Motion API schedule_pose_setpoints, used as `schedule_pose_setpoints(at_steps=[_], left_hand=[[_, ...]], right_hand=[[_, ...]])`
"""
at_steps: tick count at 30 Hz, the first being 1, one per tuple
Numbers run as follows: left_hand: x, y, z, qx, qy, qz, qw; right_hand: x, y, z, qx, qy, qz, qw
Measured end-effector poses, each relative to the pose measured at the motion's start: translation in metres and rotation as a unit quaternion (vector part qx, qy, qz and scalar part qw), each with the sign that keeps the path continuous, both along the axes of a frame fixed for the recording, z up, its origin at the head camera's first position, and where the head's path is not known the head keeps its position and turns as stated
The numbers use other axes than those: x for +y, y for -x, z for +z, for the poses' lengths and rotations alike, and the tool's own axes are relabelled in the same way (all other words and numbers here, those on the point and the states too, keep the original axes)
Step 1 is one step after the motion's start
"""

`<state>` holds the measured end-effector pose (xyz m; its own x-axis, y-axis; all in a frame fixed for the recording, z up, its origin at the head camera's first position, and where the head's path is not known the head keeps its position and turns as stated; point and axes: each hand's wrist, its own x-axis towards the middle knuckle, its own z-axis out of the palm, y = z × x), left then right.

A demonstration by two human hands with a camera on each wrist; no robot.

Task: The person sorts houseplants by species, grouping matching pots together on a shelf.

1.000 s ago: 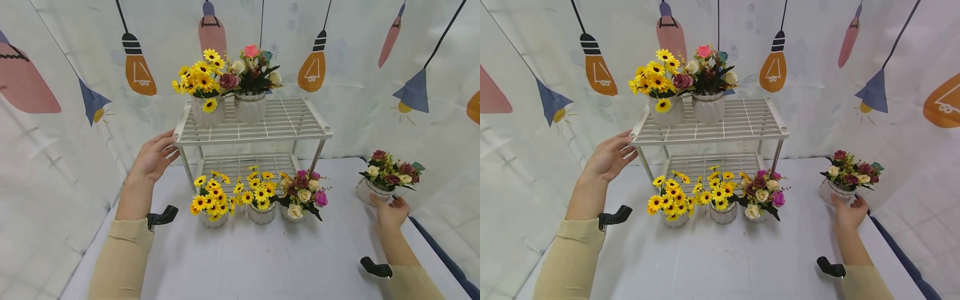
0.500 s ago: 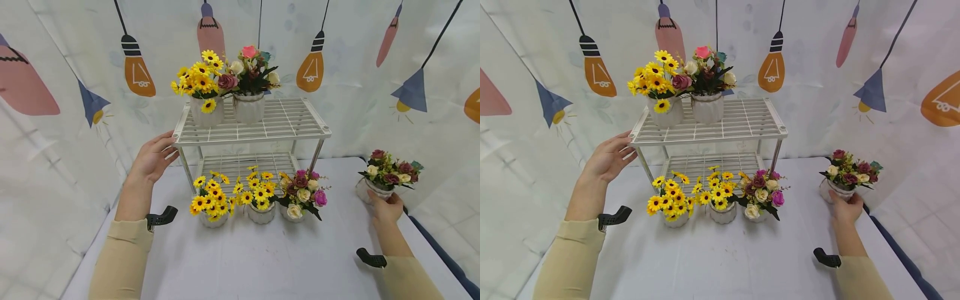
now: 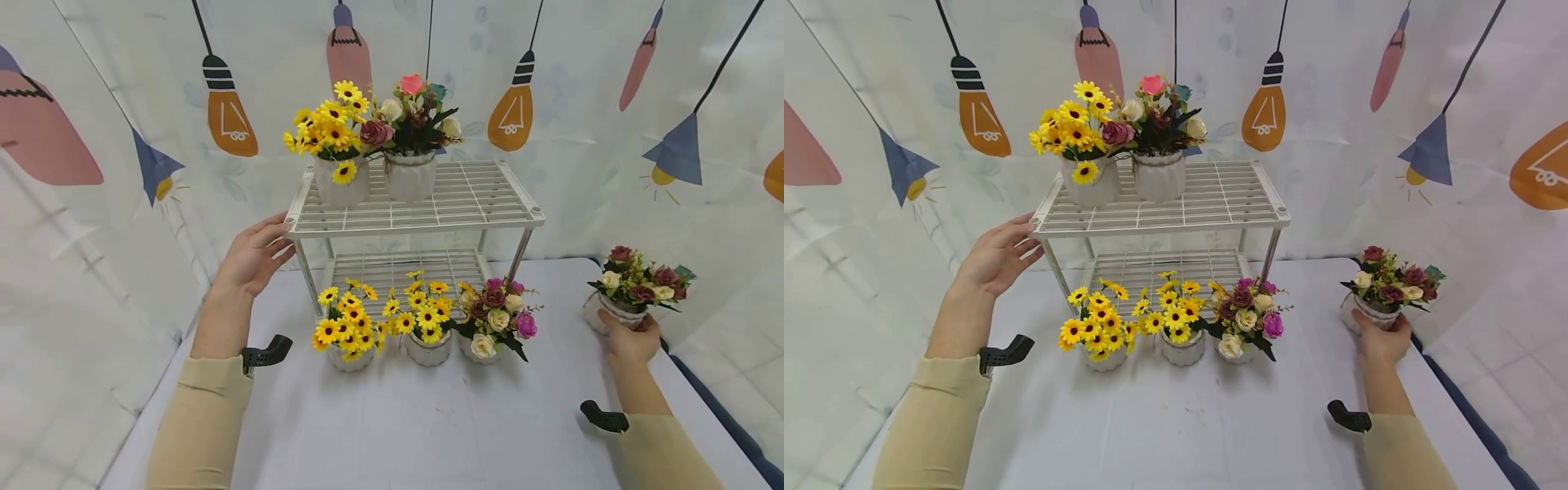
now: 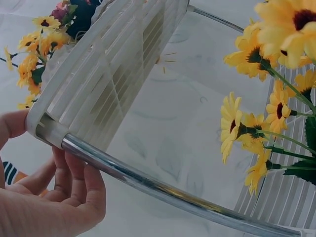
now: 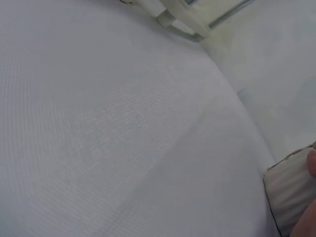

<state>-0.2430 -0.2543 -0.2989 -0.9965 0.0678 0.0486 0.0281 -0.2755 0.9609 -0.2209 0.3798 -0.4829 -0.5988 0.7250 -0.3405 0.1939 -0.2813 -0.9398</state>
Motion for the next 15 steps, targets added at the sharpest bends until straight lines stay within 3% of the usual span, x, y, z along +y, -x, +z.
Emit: schedule_pose_setpoints(at_steps=[9, 15], left_hand=[[0.0, 0.001, 0.0, -0.005, 0.002, -0.001, 1.0], [0.0, 0.001, -0.001, -0.006, 0.003, 0.004, 1.0]], right_hand=[[-0.006, -0.004, 0.001, 0.018, -0.041, -0.011, 0.999], [-0.013, -0.007, 0.008, 0.059, -0.052, -0.039, 0.996]])
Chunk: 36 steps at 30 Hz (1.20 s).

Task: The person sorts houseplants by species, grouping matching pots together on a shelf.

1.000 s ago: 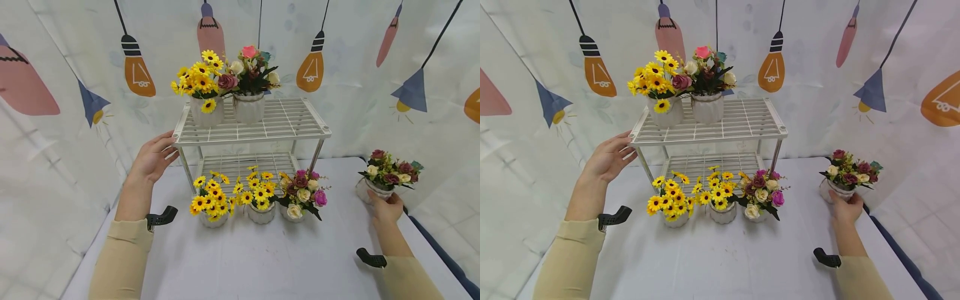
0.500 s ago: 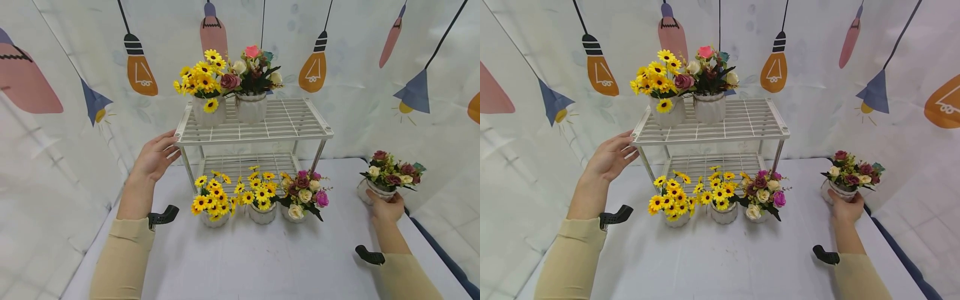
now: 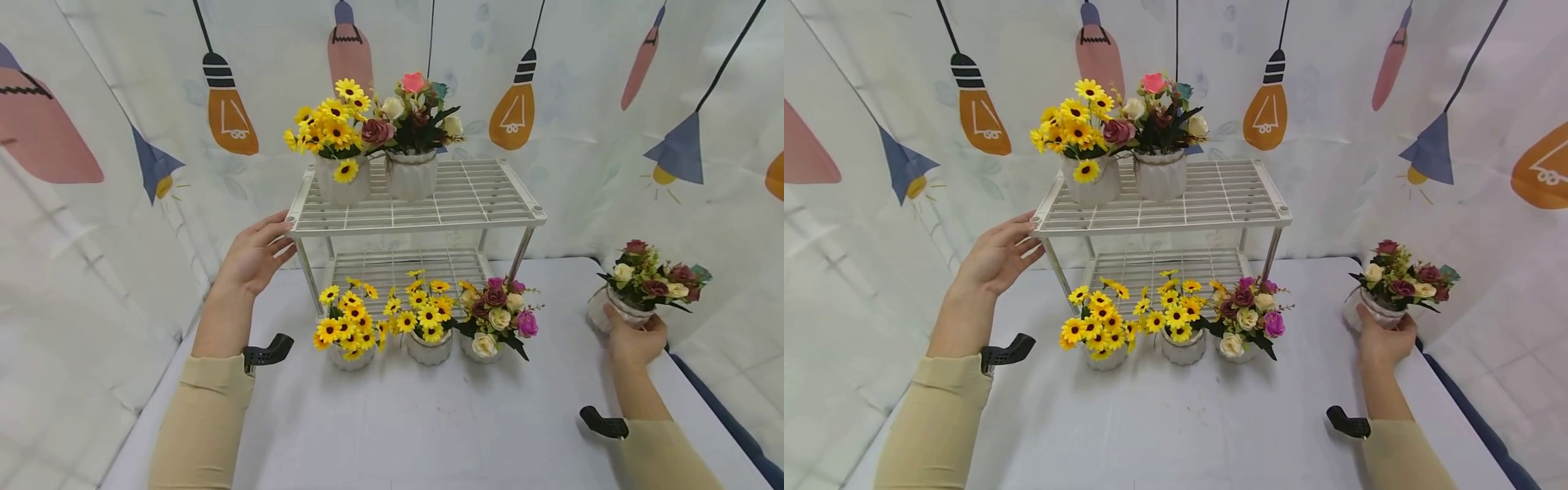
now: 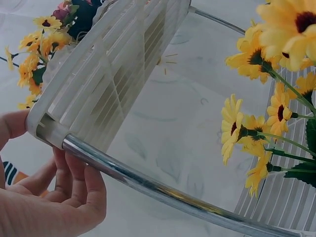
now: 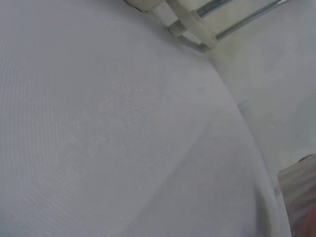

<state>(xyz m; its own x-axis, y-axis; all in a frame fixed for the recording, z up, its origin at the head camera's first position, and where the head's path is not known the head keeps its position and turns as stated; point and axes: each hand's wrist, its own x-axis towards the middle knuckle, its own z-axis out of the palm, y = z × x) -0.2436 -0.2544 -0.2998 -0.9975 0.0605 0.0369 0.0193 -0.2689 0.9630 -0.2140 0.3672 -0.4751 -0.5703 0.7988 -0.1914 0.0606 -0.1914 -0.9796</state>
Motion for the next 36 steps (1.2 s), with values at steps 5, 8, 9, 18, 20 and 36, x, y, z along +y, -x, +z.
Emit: schedule_pose_setpoints(at_steps=[5, 8, 9, 18, 20, 36], left_hand=[[-0.001, -0.002, 0.001, 0.003, 0.002, 0.001, 1.0], [-0.001, -0.003, 0.001, 0.004, 0.002, 0.001, 1.0], [-0.002, -0.003, 0.001, 0.003, 0.001, 0.001, 1.0], [-0.001, -0.003, 0.001, -0.002, -0.003, 0.001, 1.0], [-0.001, -0.003, 0.001, -0.002, -0.003, 0.0, 1.0], [0.001, 0.001, 0.0, -0.002, 0.011, 0.003, 0.9999]], right_hand=[[-0.011, -0.004, 0.014, 0.005, -0.033, 0.005, 0.999], [-0.02, -0.008, 0.026, 0.001, -0.028, 0.018, 0.999], [-0.024, -0.009, 0.03, 0.006, -0.022, 0.022, 0.999], [-0.052, -0.015, 0.07, 0.068, -0.002, 0.065, 0.996], [-0.057, -0.016, 0.08, 0.087, 0.001, 0.069, 0.994], [-0.095, -0.028, 0.16, 0.231, -0.003, 0.119, 0.966]])
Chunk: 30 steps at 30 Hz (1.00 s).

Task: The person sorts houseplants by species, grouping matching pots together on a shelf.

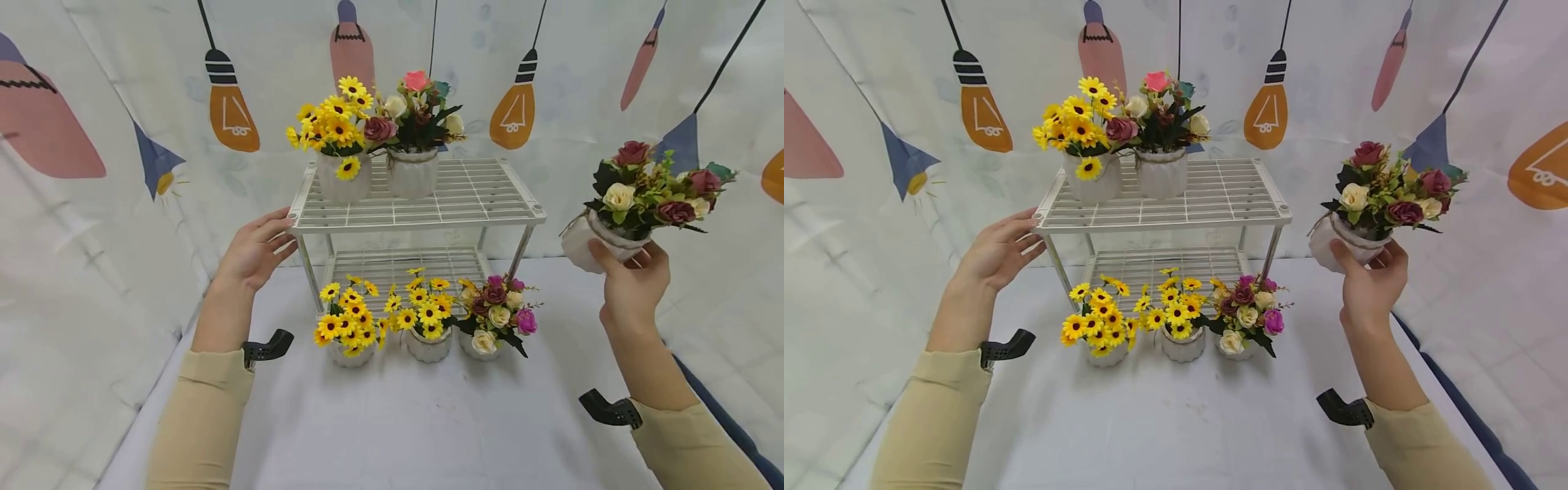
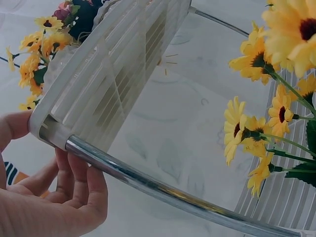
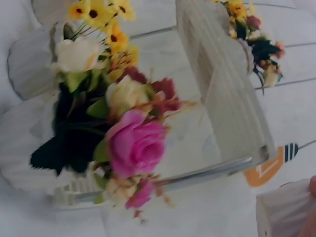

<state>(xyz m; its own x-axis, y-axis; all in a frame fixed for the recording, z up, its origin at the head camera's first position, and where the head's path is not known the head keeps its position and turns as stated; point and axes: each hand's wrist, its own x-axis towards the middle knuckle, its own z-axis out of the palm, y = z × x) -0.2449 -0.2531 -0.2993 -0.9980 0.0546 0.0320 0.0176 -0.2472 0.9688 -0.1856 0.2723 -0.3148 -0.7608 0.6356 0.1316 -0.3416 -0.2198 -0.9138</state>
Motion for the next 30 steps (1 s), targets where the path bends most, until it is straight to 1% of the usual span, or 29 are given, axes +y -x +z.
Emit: schedule_pose_setpoints(at_steps=[3, 6, 10, 14, 19, 23, 30], left_hand=[[0.001, 0.0, 0.001, -0.004, -0.002, -0.005, 1.0], [0.0, -0.001, 0.002, -0.007, 0.001, -0.003, 1.0], [-0.001, -0.003, 0.003, -0.007, 0.003, 0.003, 1.0], [-0.001, -0.003, 0.003, -0.007, 0.002, -0.001, 1.0], [0.0, -0.003, 0.001, -0.009, 0.005, 0.002, 0.9999], [0.0, -0.003, 0.002, -0.008, 0.006, 0.002, 0.9999], [-0.001, -0.003, 0.003, -0.009, 0.003, 0.003, 0.9999]], right_hand=[[-0.003, -0.001, 0.015, 0.015, 0.002, 0.001, 1.0], [-0.007, 0.0, 0.03, 0.017, 0.0, 0.011, 1.0], [-0.013, 0.005, 0.047, 0.008, -0.009, 0.043, 0.999], [-0.023, 0.011, 0.059, 0.002, -0.03, 0.074, 0.997], [-0.038, 0.017, 0.071, -0.005, -0.063, 0.11, 0.992], [-0.052, 0.023, 0.077, -0.009, -0.083, 0.127, 0.988], [-0.075, 0.04, 0.083, -0.009, -0.103, 0.149, 0.983]])
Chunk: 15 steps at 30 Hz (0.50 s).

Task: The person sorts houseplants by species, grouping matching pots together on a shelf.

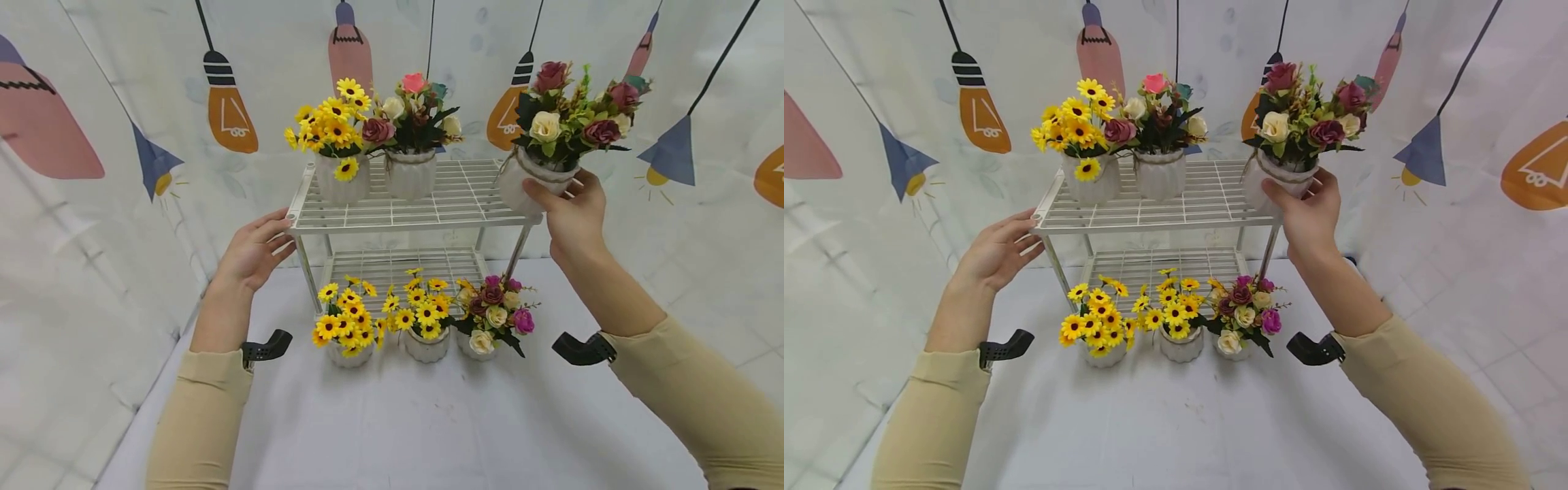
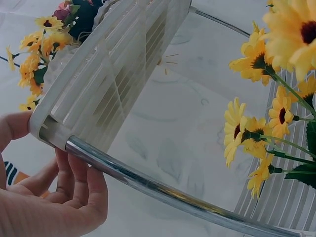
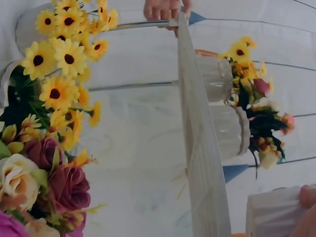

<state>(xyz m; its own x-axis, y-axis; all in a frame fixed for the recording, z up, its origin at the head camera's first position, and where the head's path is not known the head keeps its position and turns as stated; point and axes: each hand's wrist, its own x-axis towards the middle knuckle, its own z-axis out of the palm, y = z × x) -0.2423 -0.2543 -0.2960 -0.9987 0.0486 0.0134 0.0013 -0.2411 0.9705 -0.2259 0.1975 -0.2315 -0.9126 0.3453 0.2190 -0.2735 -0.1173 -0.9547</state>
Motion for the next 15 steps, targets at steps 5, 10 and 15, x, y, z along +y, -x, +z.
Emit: schedule_pose_setpoints(at_steps=[5, 10, 15], left_hand=[[0.0, 0.001, 0.0, 0.001, 0.002, 0.0, 1.0], [0.0, 0.001, -0.001, 0.0, 0.001, 0.001, 1.0], [-0.001, 0.001, -0.002, 0.003, 0.0, 0.002, 1.0]], right_hand=[[-0.014, 0.016, 0.003, -0.026, -0.038, 0.0, 0.999], [-0.024, 0.031, 0.004, -0.065, -0.069, -0.003, 0.996], [-0.035, 0.043, 0.005, -0.075, -0.096, 0.0, 0.993]])
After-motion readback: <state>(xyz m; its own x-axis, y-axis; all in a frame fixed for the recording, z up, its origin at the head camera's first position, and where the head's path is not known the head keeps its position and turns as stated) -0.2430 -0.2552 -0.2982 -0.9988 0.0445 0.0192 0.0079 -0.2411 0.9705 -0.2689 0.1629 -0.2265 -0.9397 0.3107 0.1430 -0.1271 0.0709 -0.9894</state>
